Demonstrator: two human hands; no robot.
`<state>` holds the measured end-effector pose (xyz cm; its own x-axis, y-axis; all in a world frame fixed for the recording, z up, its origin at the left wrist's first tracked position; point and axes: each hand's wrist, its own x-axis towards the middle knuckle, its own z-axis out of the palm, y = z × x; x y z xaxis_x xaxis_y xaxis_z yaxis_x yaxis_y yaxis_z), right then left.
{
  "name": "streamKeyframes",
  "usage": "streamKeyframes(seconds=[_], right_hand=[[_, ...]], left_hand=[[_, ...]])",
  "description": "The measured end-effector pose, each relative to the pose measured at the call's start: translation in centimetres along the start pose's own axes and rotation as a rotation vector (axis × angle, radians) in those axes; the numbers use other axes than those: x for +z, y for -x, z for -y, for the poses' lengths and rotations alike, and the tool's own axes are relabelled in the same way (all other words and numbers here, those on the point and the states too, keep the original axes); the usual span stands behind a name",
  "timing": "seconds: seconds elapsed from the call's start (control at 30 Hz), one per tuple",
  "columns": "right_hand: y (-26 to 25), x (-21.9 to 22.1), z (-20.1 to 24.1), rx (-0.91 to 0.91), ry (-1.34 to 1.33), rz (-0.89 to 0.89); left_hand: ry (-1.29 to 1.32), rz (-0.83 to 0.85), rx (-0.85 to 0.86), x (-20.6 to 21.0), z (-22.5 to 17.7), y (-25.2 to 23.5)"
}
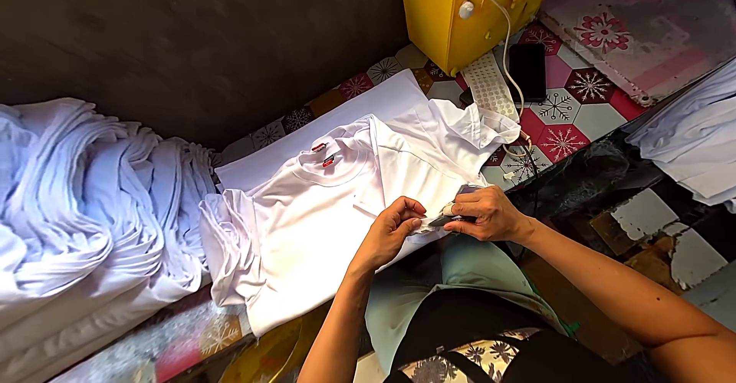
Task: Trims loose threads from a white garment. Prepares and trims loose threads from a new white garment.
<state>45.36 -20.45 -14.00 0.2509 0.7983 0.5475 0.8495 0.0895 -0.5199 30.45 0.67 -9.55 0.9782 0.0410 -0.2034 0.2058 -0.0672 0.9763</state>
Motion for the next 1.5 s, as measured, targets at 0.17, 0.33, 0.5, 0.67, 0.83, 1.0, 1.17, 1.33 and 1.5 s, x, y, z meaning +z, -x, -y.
streamKeyframes(seconds=[0.17, 0.33, 0.5, 0.67, 0.83, 1.0, 1.17, 1.33, 1.5], right_hand=[[0.4, -0.3, 0.4, 0.084, -0.045, 0.062], [0.1, -0.3, 0.8, 0.058, 0.039, 0.037], [0.4, -0.2, 1.1, 0.056, 0.058, -0.004], [0.7, 0.0, 0.7, 0.084, -0.015, -0.002], [0.8, 0.4, 0.5, 0.080, -0.043, -0.048], [1.2, 0.9, 0.6, 0.090, -0.075, -0.094], [1.7, 1.3, 0.8, 0.121, -0.112, -0.142], [2.5, 0.8, 0.9, 0.209, -0.132, -0.146], [2.6, 0.6, 2.6, 0.200, -0.047, -0.108]], left_hand=[[-0.044, -0.017, 0.005, 0.1, -0.2, 0.0], [-0.055, -0.047, -0.019, 0.3, -0.4, -0.1], [-0.017, -0.065, -0.010, 0.4, -0.4, 0.1], [-0.006, -0.063, -0.019, 0.5, -0.4, 0.1], [0.036, -0.066, -0.039, 0.5, -0.6, 0.0], [0.079, -0.068, -0.055, 0.6, -0.5, 0.0], [0.094, -0.065, -0.075, 0.8, -0.4, 0.0], [-0.051, -0.085, -0.018, 0.9, -0.3, 0.2], [-0.039, -0.135, -0.025, 1.1, -0.6, 0.7]])
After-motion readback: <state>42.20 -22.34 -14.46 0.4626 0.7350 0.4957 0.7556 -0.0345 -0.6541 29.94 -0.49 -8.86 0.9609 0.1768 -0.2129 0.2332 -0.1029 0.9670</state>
